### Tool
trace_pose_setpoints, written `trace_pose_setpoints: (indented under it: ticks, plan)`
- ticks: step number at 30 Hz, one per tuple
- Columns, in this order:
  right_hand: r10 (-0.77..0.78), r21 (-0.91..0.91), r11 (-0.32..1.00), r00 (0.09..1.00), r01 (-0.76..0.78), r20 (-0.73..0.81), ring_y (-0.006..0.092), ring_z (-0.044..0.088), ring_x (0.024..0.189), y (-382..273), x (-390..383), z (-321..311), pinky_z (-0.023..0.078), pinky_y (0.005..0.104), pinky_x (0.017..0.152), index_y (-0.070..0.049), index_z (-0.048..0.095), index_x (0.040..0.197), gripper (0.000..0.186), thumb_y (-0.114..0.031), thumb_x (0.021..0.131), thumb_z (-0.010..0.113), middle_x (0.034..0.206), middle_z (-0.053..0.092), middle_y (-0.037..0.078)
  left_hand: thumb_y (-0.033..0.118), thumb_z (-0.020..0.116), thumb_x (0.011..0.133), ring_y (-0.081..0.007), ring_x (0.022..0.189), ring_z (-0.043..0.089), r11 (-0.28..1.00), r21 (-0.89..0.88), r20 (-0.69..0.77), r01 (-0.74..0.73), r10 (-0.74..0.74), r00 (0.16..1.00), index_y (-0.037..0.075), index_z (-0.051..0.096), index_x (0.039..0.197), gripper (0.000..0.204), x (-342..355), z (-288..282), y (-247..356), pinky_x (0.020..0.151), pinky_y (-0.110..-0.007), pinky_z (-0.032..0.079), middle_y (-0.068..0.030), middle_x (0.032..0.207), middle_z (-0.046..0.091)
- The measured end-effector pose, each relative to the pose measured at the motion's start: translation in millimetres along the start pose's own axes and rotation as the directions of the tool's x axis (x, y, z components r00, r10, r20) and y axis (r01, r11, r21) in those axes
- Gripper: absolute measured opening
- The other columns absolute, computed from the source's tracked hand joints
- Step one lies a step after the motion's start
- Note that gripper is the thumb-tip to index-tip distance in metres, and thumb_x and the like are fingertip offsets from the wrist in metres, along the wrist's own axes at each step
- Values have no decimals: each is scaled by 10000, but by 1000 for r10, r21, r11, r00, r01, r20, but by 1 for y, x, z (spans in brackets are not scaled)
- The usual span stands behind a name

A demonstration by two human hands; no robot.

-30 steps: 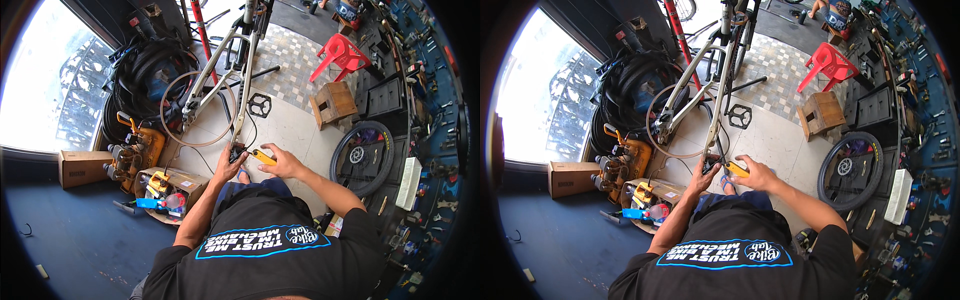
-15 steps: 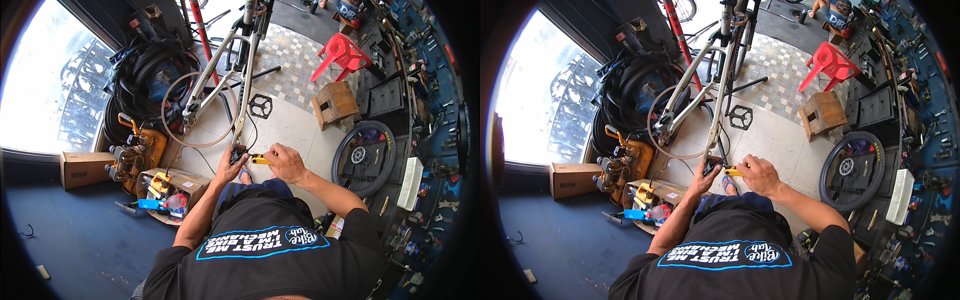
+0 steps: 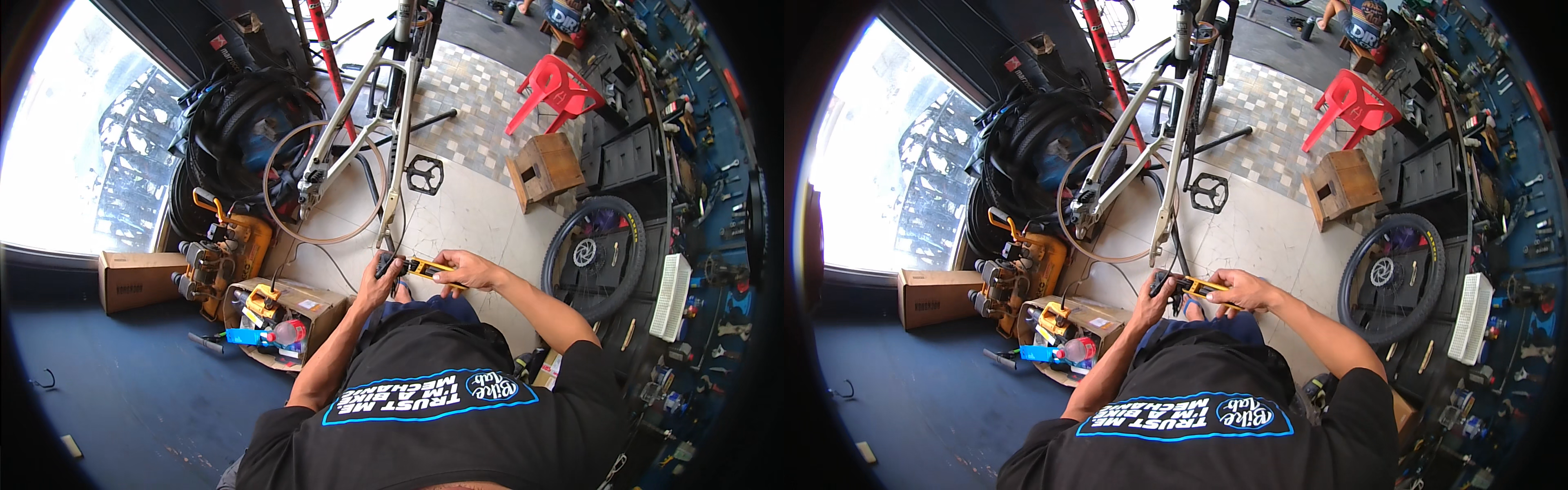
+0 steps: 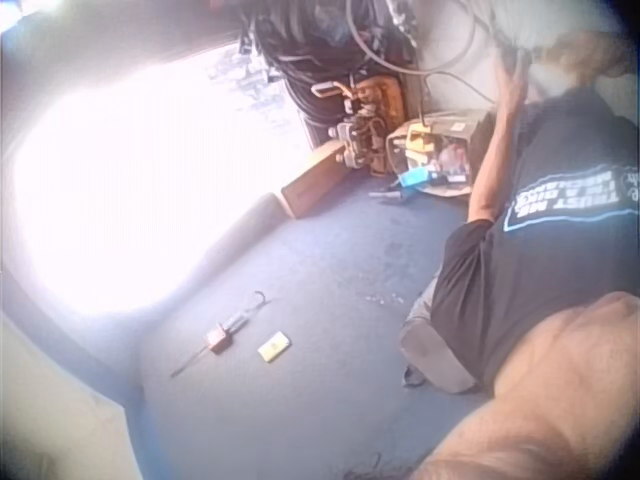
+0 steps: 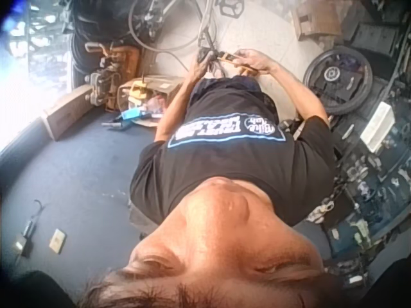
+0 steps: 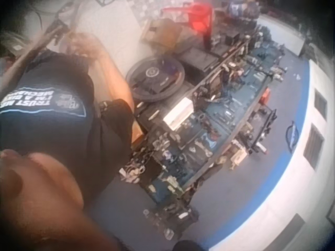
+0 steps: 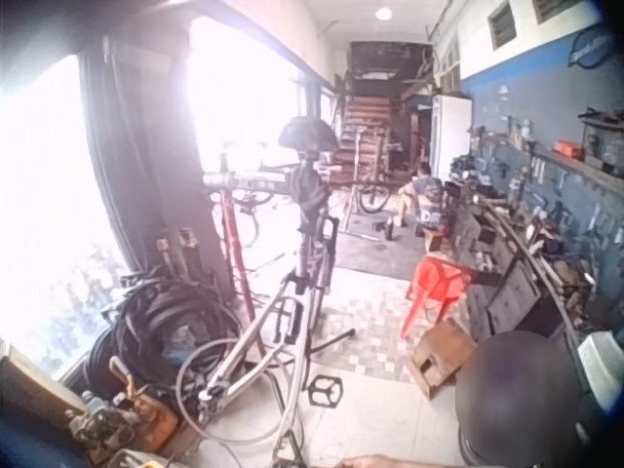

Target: The person retrieves tools from a parts basket and then works on a bicycle mounted on a repair stand. They use a screwdriver and pliers to adjust components near the bottom bracket and crankset area.

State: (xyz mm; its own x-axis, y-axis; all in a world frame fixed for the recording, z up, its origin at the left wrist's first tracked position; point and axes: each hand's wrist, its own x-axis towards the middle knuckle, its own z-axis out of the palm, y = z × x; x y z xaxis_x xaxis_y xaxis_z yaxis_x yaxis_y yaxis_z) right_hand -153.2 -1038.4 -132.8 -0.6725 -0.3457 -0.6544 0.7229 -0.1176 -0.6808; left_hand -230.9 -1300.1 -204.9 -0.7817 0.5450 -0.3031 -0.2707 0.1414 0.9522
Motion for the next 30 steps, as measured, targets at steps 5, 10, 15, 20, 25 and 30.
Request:
trace_pose_setpoints:
  ticks: [5, 10, 15, 20, 25, 30]
  plan:
    - [-389, -668, 710, 915, 223, -108, 277, 720, 925, 4, 5, -8, 571, 395, 795, -2, 599, 1209, 402, -205, 896, 749, 1061, 708, 159, 370, 747, 988, -199, 982, 676, 984, 166, 7, -56, 56, 998, 6, 621, 1250, 465, 1, 4, 6, 889, -349, 535, -126, 1059, 726]
    - [-539, -872, 490, 787, 1, -301, 381, 661, 1056, 7, 10, -5, 536, 491, 914, -90, 609, 1193, 338, -176, 889, 729, 1129, 647, 151, 389, 770, 954, -317, 1182, 668, 935, 330, 102, -131, 103, 989, 24, 537, 1390, 615, 27, 4, -11, 1014, -414, 504, -219, 1257, 689]
    - [-626, -883, 465, 680, -67, -381, 380, 647, 1057, 26, 17, -21, 528, 495, 906, -114, 605, 1179, 313, -137, 890, 724, 1129, 639, 126, 263, 771, 972, -201, 1186, 620, 981, 195, 148, -19, -10, 989, 57, 482, 1466, 608, 64, 6, -47, 1043, -367, 485, -129, 1316, 658]
    - [-507, -746, 658, 674, -100, -537, 420, 649, 1069, 39, -9, -50, 525, 481, 909, -106, 610, 1185, 333, -135, 874, 728, 1165, 674, 146, 245, 799, 948, -211, 1225, 608, 986, 133, 91, 103, -115, 989, 57, 451, 1499, 678, 63, -15, -37, 1077, -358, 457, -113, 1369, 634]
    - [-419, -338, 899, 770, 277, -482, 165, 642, 912, 59, -20, -75, 541, 337, 823, 30, 546, 1266, 410, -206, 973, 711, 991, 659, 97, 288, 816, 913, -338, 1345, 576, 994, 72, 18, -81, 80, 997, 41, 388, 1570, 822, 57, -40, -49, 1074, -431, 501, -241, 1470, 567]
    - [-351, -1, 924, 846, 383, -400, 116, 602, 726, 0, -37, -31, 521, 282, 673, -37, 431, 1440, 627, -302, 973, 756, 896, 618, 55, 313, 771, 959, -252, 1115, 708, 968, 224, -91, 116, -97, 991, -20, 651, 1294, 487, 18, -77, 5, 938, -381, 564, -204, 1202, 730]
